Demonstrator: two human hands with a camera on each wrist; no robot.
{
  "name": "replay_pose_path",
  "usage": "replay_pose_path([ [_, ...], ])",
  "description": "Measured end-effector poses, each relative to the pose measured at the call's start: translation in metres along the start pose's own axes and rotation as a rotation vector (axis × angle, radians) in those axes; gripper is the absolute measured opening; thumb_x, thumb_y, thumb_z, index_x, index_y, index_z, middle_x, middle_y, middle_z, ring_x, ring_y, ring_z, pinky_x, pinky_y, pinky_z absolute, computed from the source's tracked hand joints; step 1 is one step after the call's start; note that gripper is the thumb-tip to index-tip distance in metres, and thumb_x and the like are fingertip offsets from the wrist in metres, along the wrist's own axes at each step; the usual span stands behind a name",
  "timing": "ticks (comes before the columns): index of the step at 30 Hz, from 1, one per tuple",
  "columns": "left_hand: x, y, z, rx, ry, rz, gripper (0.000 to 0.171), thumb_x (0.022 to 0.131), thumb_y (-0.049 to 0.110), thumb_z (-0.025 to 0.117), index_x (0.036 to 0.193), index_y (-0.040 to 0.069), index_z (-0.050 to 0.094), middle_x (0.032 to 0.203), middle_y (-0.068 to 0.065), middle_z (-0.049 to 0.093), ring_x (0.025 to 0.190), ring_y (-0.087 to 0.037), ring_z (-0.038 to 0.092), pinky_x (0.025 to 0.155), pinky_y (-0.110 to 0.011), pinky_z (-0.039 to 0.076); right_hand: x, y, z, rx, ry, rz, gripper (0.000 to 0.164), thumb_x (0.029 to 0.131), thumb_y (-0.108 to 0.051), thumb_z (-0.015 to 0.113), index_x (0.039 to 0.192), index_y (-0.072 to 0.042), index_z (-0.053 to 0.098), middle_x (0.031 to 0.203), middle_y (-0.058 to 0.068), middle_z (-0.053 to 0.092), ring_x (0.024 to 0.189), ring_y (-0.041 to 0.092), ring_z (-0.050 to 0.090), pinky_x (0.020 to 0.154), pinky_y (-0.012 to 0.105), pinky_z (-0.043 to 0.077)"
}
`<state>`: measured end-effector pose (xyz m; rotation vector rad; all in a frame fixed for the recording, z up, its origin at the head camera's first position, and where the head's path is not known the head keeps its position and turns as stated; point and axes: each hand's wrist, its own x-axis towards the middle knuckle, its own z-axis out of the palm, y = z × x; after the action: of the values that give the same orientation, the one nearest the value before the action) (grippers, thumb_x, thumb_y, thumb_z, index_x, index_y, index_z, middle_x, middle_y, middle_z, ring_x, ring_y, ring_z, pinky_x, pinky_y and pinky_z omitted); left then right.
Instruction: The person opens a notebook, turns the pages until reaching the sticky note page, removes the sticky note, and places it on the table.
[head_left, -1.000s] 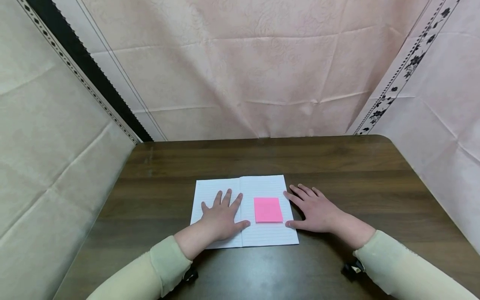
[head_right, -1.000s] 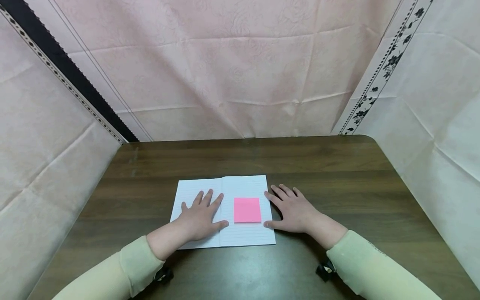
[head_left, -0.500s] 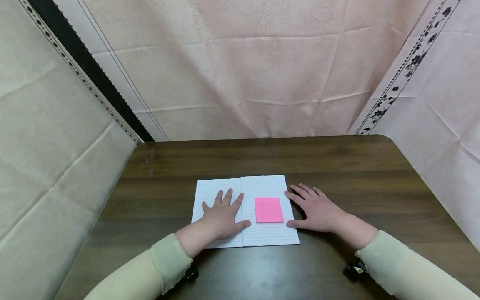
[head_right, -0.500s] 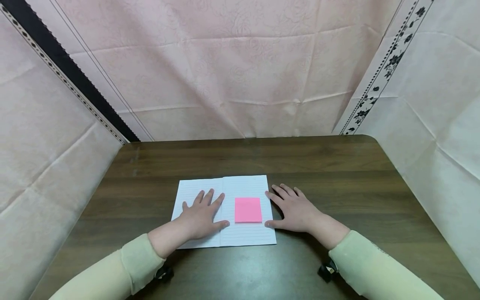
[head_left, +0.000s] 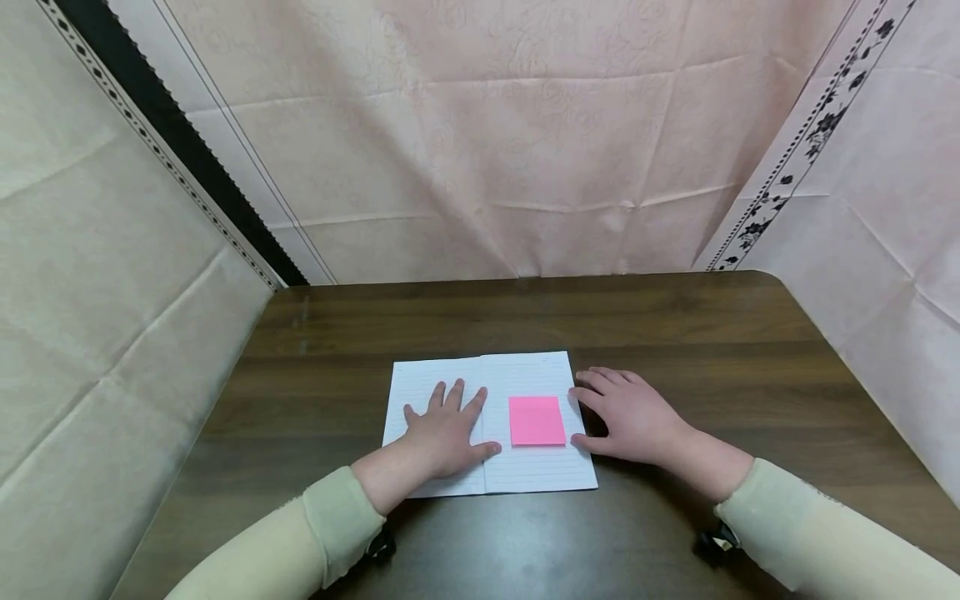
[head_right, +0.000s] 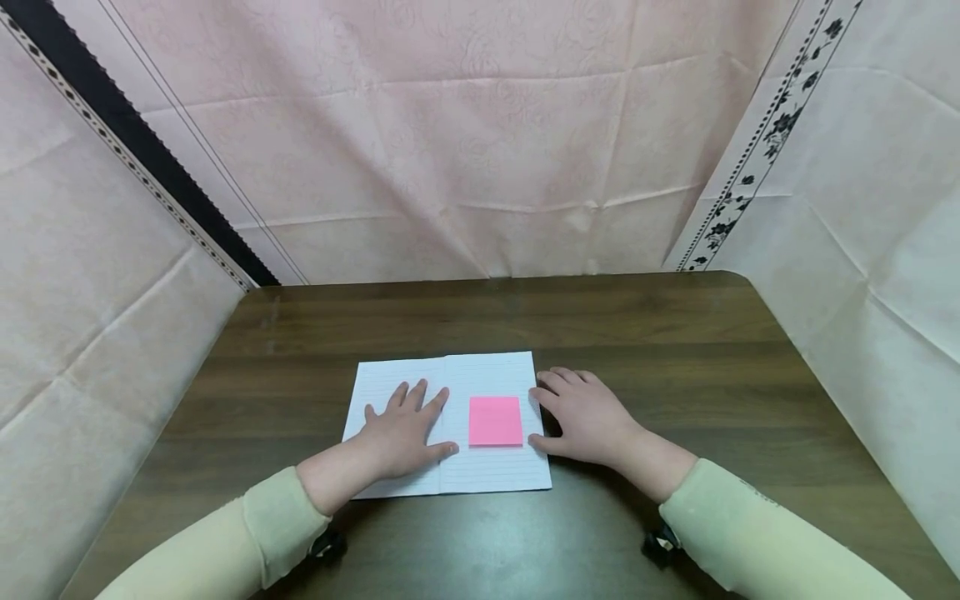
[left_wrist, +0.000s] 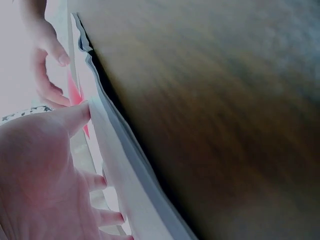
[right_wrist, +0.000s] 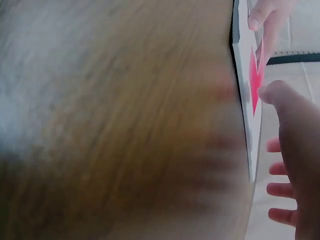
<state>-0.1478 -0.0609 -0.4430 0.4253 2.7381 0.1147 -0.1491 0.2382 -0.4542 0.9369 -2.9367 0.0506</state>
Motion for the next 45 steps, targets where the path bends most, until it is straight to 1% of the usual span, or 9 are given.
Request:
replay_pose_path([
  [5, -0.001, 0.0, 0.0, 0.0, 0.003, 0.004, 0.088, 0.086, 0.069, 0.056, 0.158, 0.028, 0.025, 0.164, -0.013, 0.018, 0.148, -0.042, 0.013, 0.1, -0.08, 0.02, 0.004, -0.01, -0.007, -0.024, 0.03, -0.109, 0.064, 0.084, -0.062, 0.064, 0.129, -0.016, 0.065, 0.136, 0.009, 0.058, 0.128, 0.03, 0.051, 0.105, 0.051, 0.039],
  [9, -0.001, 0.0, 0.0, 0.003, 0.008, 0.008, 0.088, 0.086, 0.069, 0.057, 0.158, 0.028, 0.025, 0.164, -0.013, 0.018, 0.148, -0.042, 0.013, 0.1, -0.08, 0.021, 0.008, -0.018, -0.009, -0.056, 0.034, -0.193, 0.063, 0.083, -0.062, 0.065, 0.127, -0.018, 0.066, 0.134, 0.008, 0.06, 0.127, 0.028, 0.052, 0.105, 0.049, 0.039],
  [17, 0.0, 0.0, 0.001, 0.016, 0.014, 0.003, 0.089, 0.085, 0.07, 0.057, 0.158, 0.028, 0.027, 0.163, -0.013, 0.019, 0.148, -0.042, 0.014, 0.099, -0.08, 0.023, 0.018, -0.034, -0.013, -0.123, 0.008, -0.291, 0.062, 0.081, -0.058, 0.071, 0.127, -0.016, 0.063, 0.132, 0.008, 0.061, 0.124, 0.029, 0.053, 0.102, 0.049, 0.042],
  [21, 0.0, 0.0, 0.001, 0.021, 0.012, 0.004, 0.089, 0.085, 0.07, 0.057, 0.158, 0.029, 0.026, 0.163, -0.013, 0.019, 0.148, -0.043, 0.015, 0.099, -0.08, 0.023, 0.024, -0.039, -0.013, -0.165, 0.045, -0.339, 0.059, 0.082, -0.052, 0.073, 0.127, -0.015, 0.064, 0.13, 0.008, 0.062, 0.121, 0.029, 0.053, 0.1, 0.047, 0.043],
  [23, 0.0, 0.0, 0.0, 0.023, 0.009, 0.002, 0.089, 0.085, 0.07, 0.057, 0.158, 0.029, 0.026, 0.164, -0.013, 0.019, 0.148, -0.042, 0.015, 0.099, -0.08, 0.023, 0.026, -0.042, -0.013, -0.187, 0.069, -0.358, 0.058, 0.08, -0.049, 0.077, 0.125, -0.015, 0.064, 0.129, 0.008, 0.062, 0.121, 0.029, 0.054, 0.099, 0.047, 0.045],
  [28, 0.0, 0.0, -0.001, 0.018, 0.002, -0.003, 0.089, 0.085, 0.071, 0.057, 0.158, 0.029, 0.026, 0.164, -0.013, 0.019, 0.148, -0.042, 0.014, 0.099, -0.08, 0.022, 0.03, -0.051, -0.012, -0.263, 0.075, -0.392, 0.057, 0.074, -0.033, 0.087, 0.124, -0.015, 0.063, 0.13, 0.01, 0.062, 0.121, 0.031, 0.055, 0.1, 0.047, 0.046],
  [31, 0.0, 0.0, -0.001, 0.019, 0.002, 0.0, 0.089, 0.085, 0.071, 0.056, 0.158, 0.029, 0.026, 0.164, -0.013, 0.019, 0.148, -0.042, 0.014, 0.099, -0.08, 0.022, 0.03, -0.054, -0.01, -0.305, 0.077, -0.399, 0.052, 0.076, -0.025, 0.086, 0.123, -0.016, 0.064, 0.129, 0.009, 0.062, 0.121, 0.03, 0.056, 0.101, 0.046, 0.045],
  [39, 0.002, 0.0, 0.0, 0.025, 0.003, 0.001, 0.089, 0.085, 0.072, 0.055, 0.158, 0.029, 0.026, 0.164, -0.013, 0.018, 0.148, -0.043, 0.015, 0.099, -0.08, 0.022, 0.029, -0.056, -0.006, -0.34, 0.098, -0.386, 0.053, 0.076, -0.022, 0.087, 0.124, -0.014, 0.066, 0.129, 0.009, 0.061, 0.123, 0.03, 0.054, 0.104, 0.046, 0.043],
  [45, 0.002, 0.0, 0.0, 0.023, 0.001, -0.004, 0.089, 0.085, 0.072, 0.055, 0.158, 0.03, 0.026, 0.164, -0.013, 0.019, 0.148, -0.043, 0.015, 0.099, -0.08, 0.022, 0.028, -0.057, -0.008, -0.327, 0.076, -0.37, 0.056, 0.073, -0.023, 0.089, 0.123, -0.015, 0.067, 0.134, 0.01, 0.058, 0.129, 0.032, 0.05, 0.106, 0.049, 0.041],
])
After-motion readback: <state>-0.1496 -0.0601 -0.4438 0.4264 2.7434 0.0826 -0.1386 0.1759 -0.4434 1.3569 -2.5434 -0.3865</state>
